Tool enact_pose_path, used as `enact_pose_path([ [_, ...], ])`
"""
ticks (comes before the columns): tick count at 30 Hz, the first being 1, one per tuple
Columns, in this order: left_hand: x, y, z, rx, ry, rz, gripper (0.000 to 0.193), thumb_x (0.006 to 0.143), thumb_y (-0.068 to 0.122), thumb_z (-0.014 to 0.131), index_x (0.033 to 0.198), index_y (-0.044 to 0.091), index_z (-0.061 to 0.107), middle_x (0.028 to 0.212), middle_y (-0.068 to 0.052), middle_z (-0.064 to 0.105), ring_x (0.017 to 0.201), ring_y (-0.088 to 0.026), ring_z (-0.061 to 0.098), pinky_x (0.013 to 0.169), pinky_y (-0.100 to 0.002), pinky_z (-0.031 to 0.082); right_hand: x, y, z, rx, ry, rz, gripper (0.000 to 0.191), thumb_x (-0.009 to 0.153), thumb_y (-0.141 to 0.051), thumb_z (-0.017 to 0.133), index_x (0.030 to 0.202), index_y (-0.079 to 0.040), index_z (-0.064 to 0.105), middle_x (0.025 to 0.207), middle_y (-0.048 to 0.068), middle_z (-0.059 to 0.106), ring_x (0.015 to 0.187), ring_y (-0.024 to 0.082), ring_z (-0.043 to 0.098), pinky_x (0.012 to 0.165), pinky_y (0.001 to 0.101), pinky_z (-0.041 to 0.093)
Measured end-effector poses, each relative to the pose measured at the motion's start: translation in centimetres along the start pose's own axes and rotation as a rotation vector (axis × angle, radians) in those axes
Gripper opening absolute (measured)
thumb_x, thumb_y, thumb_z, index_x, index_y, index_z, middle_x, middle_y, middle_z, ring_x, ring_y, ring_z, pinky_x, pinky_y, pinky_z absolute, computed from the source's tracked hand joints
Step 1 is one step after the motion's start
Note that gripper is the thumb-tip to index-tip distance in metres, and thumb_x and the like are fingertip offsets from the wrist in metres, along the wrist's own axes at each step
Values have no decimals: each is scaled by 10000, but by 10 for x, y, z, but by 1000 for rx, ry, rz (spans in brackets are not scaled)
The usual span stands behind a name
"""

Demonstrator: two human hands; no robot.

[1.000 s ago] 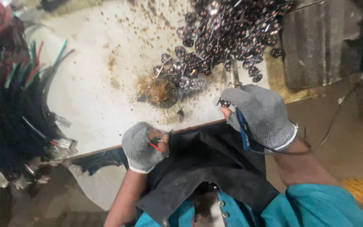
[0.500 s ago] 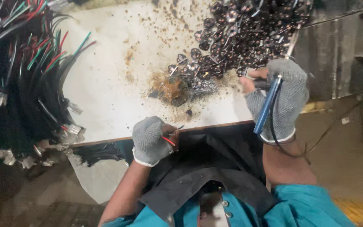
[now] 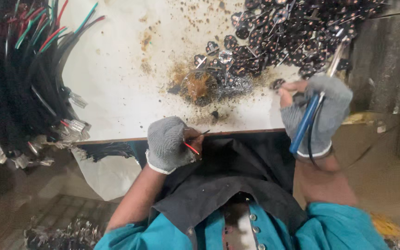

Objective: The person solders wires to electrical plug connectors at a workbench. They hold a wire against a plug terminal, dip it into flux, and use a soldering iron to solder the joint, then set the finished plug aside and repeat with new wires and plugs.

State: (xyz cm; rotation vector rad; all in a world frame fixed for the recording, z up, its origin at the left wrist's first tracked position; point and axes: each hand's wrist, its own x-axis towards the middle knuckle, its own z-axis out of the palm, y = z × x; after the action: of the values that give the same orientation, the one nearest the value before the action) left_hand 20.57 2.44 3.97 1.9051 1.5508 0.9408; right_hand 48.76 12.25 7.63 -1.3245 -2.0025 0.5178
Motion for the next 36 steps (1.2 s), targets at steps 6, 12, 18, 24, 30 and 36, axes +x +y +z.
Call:
enact_pose_path([
  [6,-5,-7,6,-47,-13,23,127,711,155,827,744,180,707,649,-44,599,593,-294,584,541,-426,431,-33,-25,16,51,-396,-4,115,877,-102,829,932,-120,729,889,77,746,803,270,727,748,373,558],
  [12,-4,-9,10,-50,8,47,134,682,165,816,768,196,719,654,-55,580,591,-303,579,533,-429,428,-28,-27,46,115,-328,-25,118,871,-55,790,965,-108,746,927,78,752,802,258,733,720,364,560],
  [18,-2,-11,11,-12,-23,14,144,654,195,819,765,205,728,624,-67,551,573,-305,571,514,-424,418,-3,-37,32,24,-347,-24,101,918,-98,790,1008,-136,762,886,71,722,754,279,691,705,378,527],
  [24,1,-13,10,-57,-38,-1,193,628,241,819,802,231,735,668,-45,581,606,-285,586,540,-415,441,-3,-37,54,-53,-315,-92,128,928,-159,787,1035,-190,723,931,71,730,847,309,695,771,407,544],
  [30,1,-14,10,-14,19,40,185,611,238,827,764,226,724,642,-62,535,579,-302,567,505,-423,412,-5,-30,48,-108,-337,-141,164,881,-162,808,1031,-145,744,919,125,685,845,347,667,733,434,518],
  [36,-4,-16,13,-121,72,34,149,732,156,829,820,188,713,715,-34,637,619,-282,616,560,-409,462,-8,-30,49,-5,-662,-152,243,801,-172,818,986,-55,712,858,139,681,792,360,681,679,443,517],
])
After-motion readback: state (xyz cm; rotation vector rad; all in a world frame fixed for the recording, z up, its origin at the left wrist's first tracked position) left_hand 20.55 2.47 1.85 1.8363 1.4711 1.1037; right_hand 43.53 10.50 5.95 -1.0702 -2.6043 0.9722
